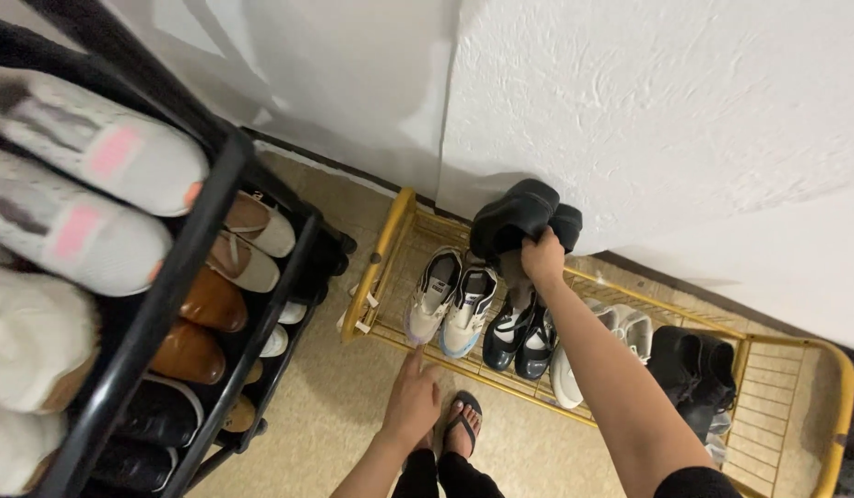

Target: Cleaning and organizing shoes on a rack.

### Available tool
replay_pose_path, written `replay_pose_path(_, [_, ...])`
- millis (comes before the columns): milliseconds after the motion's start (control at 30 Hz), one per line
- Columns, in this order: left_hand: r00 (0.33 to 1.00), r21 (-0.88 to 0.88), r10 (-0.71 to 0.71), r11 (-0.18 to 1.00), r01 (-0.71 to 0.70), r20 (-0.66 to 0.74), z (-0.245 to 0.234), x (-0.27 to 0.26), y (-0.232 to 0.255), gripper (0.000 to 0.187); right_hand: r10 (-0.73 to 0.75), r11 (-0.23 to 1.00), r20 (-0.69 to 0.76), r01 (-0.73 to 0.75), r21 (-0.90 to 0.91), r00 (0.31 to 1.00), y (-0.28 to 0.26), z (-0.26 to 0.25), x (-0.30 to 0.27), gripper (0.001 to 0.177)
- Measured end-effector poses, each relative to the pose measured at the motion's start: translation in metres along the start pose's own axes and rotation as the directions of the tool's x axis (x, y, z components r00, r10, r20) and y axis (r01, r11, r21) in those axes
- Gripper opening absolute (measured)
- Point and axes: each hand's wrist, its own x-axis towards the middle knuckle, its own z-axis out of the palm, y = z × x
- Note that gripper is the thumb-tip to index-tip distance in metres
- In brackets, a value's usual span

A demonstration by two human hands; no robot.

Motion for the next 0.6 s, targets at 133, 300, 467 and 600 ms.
replay_pose_path(133, [0.999,-0.014,0.045,0.999,-0.045,-0.002,0.013,0.030,-0.011,0.041,0.000,1.000,-0.009,0.000,-0.008,1.000,0.022,0.027,0.019,0.043])
replay_pose_path(300, [0.998,0.039,0.053,0.998,-0.051,-0.031,0.025,0.044,-0.024,0.040,0.044,0.997,0.034,-0.041,-0.063,0.998,0.026,0.054,0.033,0.043])
replay_pose_path(467, [0.999,0.050,-0.012,0.999,0.010,0.051,0.029,0.039,-0.039,0.042,0.147,0.981,0.071,-0.137,-0.136,0.987,0.013,0.068,0.035,0.048])
replay_pose_path(600, [0.995,0.095,-0.045,0.995,0.037,0.090,0.031,0.039,-0.054,0.041,0.217,0.956,0.085,-0.195,-0.219,0.972,0.030,0.080,0.051,0.047])
